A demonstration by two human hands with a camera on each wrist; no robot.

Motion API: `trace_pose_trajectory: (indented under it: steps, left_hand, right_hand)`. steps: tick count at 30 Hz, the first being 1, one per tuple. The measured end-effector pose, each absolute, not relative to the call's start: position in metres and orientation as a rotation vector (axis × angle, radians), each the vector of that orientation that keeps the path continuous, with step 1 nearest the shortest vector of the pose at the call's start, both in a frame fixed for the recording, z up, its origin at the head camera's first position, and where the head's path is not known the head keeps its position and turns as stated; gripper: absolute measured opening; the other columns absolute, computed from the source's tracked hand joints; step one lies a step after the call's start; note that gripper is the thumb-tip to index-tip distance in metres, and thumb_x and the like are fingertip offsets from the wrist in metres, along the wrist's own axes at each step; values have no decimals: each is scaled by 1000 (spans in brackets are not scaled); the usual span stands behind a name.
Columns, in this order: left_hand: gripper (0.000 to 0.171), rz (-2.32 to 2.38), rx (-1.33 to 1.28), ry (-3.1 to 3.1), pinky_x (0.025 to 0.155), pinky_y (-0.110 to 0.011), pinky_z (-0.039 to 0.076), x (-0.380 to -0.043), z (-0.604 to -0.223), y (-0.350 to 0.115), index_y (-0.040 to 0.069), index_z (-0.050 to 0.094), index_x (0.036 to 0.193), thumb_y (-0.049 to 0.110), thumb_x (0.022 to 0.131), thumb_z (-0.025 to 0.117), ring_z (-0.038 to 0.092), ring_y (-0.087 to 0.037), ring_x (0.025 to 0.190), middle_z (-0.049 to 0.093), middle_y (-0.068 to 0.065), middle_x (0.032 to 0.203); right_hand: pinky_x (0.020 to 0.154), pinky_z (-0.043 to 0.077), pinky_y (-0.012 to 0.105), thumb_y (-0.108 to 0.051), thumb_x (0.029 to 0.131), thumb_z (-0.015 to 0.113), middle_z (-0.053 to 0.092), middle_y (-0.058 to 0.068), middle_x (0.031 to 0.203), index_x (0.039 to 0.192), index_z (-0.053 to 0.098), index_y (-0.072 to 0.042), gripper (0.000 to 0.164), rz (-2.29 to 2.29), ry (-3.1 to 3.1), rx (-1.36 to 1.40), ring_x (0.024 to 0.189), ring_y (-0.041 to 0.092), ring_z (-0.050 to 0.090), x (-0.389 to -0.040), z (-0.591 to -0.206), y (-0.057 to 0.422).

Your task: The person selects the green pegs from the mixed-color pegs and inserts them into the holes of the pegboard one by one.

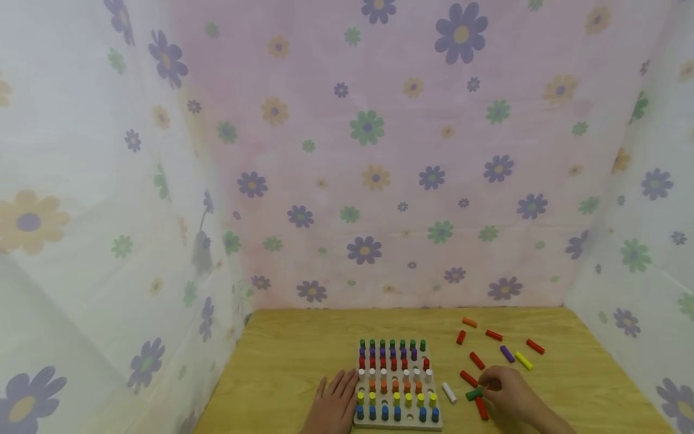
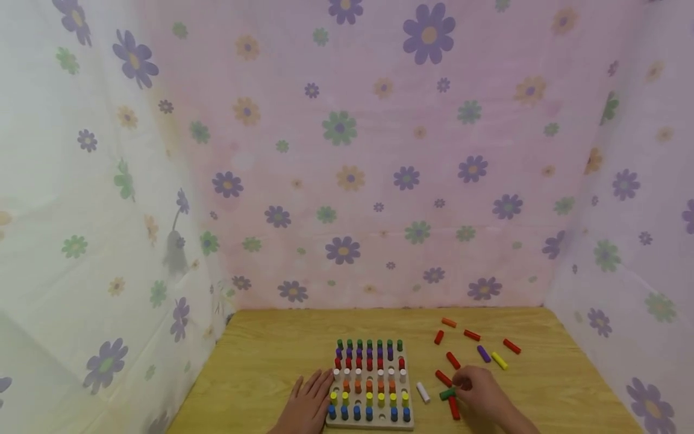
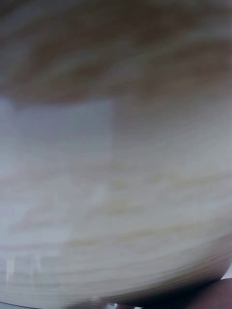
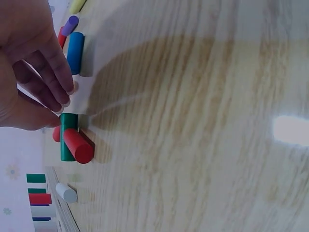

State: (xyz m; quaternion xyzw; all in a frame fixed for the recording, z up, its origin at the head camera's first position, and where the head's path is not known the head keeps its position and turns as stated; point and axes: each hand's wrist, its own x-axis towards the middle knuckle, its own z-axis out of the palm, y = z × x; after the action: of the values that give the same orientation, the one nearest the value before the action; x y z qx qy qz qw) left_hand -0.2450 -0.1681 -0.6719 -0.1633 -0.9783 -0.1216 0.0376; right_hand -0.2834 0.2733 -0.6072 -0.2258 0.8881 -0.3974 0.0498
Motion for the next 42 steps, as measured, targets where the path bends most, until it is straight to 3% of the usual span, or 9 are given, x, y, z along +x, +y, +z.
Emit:
trace_pose_trajectory:
  steps: [11,32,42]
  left_hand:
    - [60,-420,-510,-3016,117,-65,23,-246,-669,-167,20,39,160,50,112,20,35,-29,150,40,1,163]
    - [59,-420,-512,-3023,119,-62,22,-246,-670,-168,21,39,160,50,112,20,34,-26,151,38,5,164]
    - [59,-425,-519,-3010,118,-64,23,-244,-666,-167,19,40,160,49,112,20,35,-27,150,39,3,163]
  right_hand:
    - [68,53,21,-3,84,79,69,-1,92,96,74,-5,14,-1150,2753,-611,79,3,61,-282,-614,273]
    - [63,52,23,-8,86,80,66,-2,85,91,72,-6,9,-1164,2717,-567,73,5,60,-282,-620,270]
    - [62,52,24,-15,87,82,66,-2,85,92,73,-6,14,-1190,2724,-530,73,6,59,-282,-624,264]
